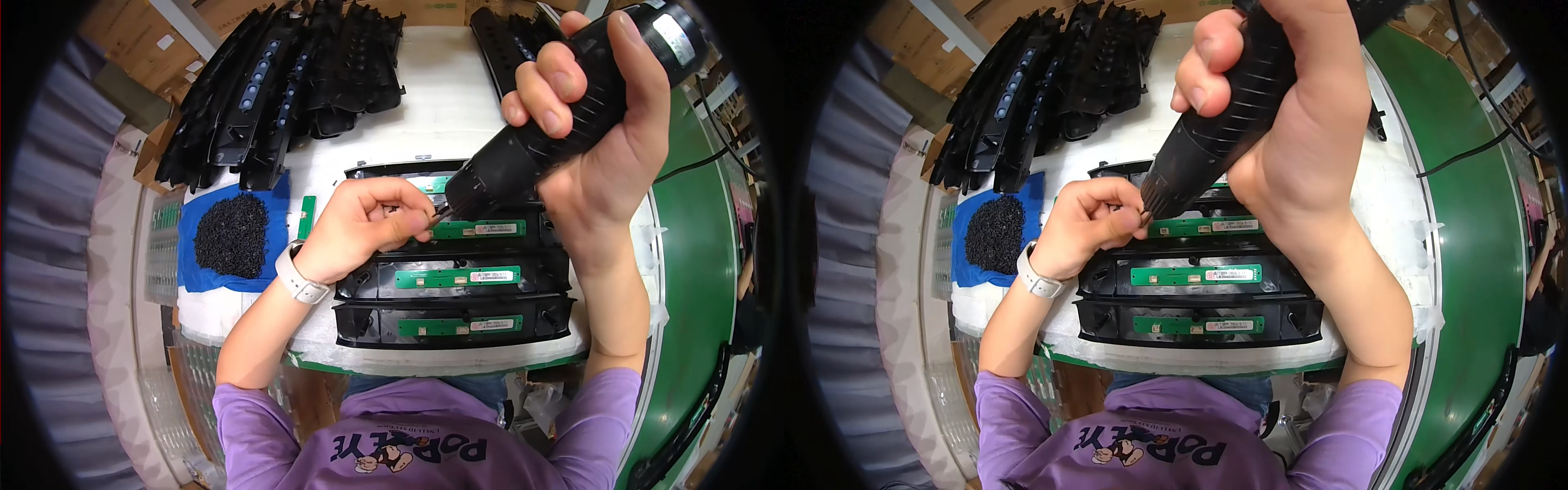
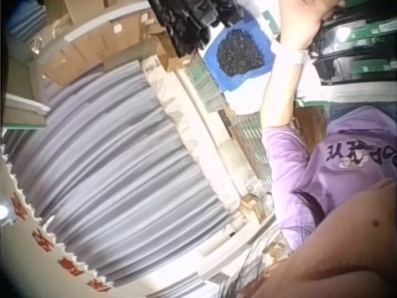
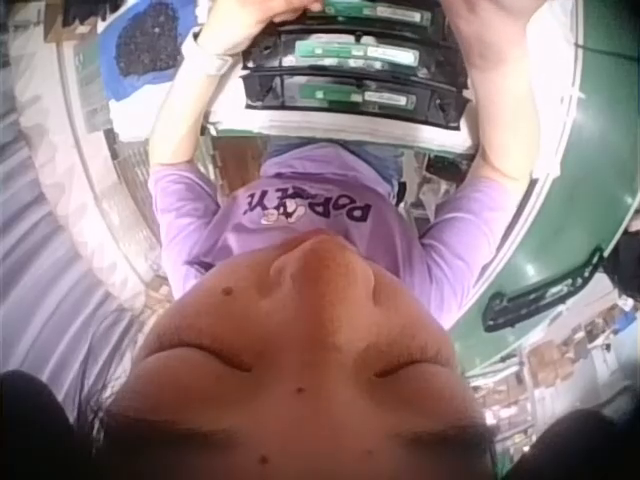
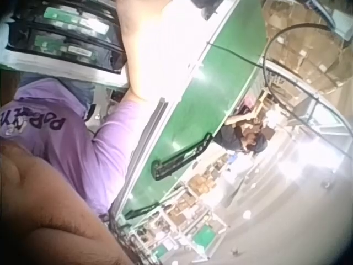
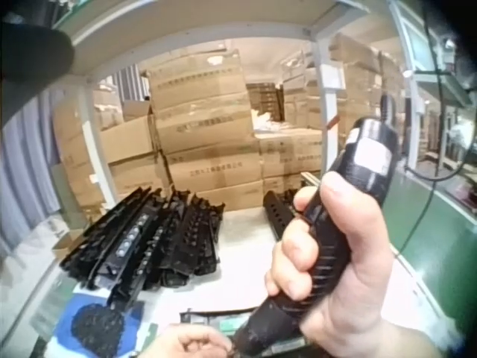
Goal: Installing circuit boards into plastic housings and fastening them with an electric screwdriver.
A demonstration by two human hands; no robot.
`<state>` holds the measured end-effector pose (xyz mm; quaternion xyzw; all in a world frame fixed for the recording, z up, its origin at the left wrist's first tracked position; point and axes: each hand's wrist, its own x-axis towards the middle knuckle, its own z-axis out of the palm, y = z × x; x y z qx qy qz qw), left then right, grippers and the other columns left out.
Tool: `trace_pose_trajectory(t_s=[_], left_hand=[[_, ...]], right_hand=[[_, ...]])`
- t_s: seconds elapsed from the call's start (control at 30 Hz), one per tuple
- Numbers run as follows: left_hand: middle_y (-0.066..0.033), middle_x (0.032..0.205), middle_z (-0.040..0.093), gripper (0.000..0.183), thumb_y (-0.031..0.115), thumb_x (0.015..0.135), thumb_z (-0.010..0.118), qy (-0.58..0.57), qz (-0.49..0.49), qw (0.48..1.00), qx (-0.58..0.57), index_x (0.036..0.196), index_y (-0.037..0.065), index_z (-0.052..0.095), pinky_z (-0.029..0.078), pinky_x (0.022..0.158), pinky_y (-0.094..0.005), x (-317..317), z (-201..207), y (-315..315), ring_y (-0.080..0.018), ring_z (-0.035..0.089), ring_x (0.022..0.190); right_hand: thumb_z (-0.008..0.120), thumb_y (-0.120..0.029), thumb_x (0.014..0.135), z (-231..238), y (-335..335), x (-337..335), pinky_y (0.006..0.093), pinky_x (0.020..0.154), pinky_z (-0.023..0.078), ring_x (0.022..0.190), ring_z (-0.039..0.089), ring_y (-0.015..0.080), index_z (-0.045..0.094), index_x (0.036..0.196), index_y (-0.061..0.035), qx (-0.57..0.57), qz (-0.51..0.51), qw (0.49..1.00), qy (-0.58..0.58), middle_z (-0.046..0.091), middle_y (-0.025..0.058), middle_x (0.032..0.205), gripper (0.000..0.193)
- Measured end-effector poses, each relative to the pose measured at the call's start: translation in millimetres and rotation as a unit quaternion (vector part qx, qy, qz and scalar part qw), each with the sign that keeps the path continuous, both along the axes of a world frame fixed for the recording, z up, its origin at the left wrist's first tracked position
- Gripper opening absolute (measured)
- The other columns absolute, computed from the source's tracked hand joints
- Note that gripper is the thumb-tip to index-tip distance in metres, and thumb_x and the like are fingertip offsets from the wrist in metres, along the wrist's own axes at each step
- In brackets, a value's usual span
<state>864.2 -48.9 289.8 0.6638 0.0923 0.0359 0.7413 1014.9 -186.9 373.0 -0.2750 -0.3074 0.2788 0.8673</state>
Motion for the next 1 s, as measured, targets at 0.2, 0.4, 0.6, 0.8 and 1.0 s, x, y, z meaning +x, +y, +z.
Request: trace_pose_trajectory(t_s=[0.2,0.4,0.6,0.8,1.0], left_hand=[[-0.0066,0.077,0.062,0.012,0.007,0.089,0.06,-0.038,-0.001,0.991,-0.129,0.096,-0.004,0.061,0.028,0.046,-0.0154,-1.7,5.2,-1.7,-0.0015,0.038,0.05],[-0.0041,0.078,0.061,0.015,0.01,0.091,0.06,-0.03,0.029,0.969,-0.244,0.099,-0.002,0.061,0.03,0.046,-0.0153,-1.8,-4.8,1.5,-0.0009,0.036,0.05],[-0.0036,0.08,0.062,0.015,0.012,0.091,0.059,-0.028,0.001,0.963,-0.267,0.099,-0.001,0.061,0.032,0.048,-0.015,-3.8,-4.4,-4.5,-0.0008,0.037,0.051],[-0.0034,0.08,0.062,0.016,0.013,0.091,0.059,-0.024,0.033,0.961,-0.273,0.099,-0.001,0.061,0.031,0.048,-0.0157,-1.7,-4.5,-9.9,-0.0009,0.037,0.051],[-0.003,0.081,0.061,0.015,0.012,0.092,0.058,-0.029,0.047,0.959,-0.277,0.099,-0.001,0.061,0.032,0.049,-0.0159,0.7,-7.6,-10.4,-0.0016,0.038,0.052]], right_hand=[[0.045,-0.039,0.093,-6.2,-2.2,-10.9,0.0298,0.058,0.04,0.048,0.041,0.0105,0.054,0.102,-0.0052,-0.061,0.005,0.991,-0.12,0.045,-0.0009,0.063,0.036],[0.047,-0.043,0.091,1.0,-20.1,-10.0,0.0295,0.063,0.038,0.053,0.043,0.0104,0.05,0.111,-0.0041,0.055,0.051,0.996,-0.049,0.045,-0.0009,0.067,0.044],[0.05,-0.043,0.09,3.5,-18.0,-4.4,0.0307,0.068,0.038,0.058,0.044,0.0115,0.046,0.117,-0.0058,0.099,0.137,0.964,-0.206,0.046,0.0,0.072,0.046],[0.049,-0.044,0.091,6.1,-23.4,-7.8,0.0313,0.07,0.038,0.058,0.044,0.0114,0.045,0.12,-0.007,0.096,0.123,0.96,-0.231,0.046,-0.0001,0.074,0.047],[0.046,-0.045,0.091,1.2,-21.0,-2.9,0.0309,0.069,0.038,0.059,0.045,0.0113,0.045,0.123,-0.0064,0.108,0.114,0.961,-0.229,0.047,0.0002,0.074,0.05]])
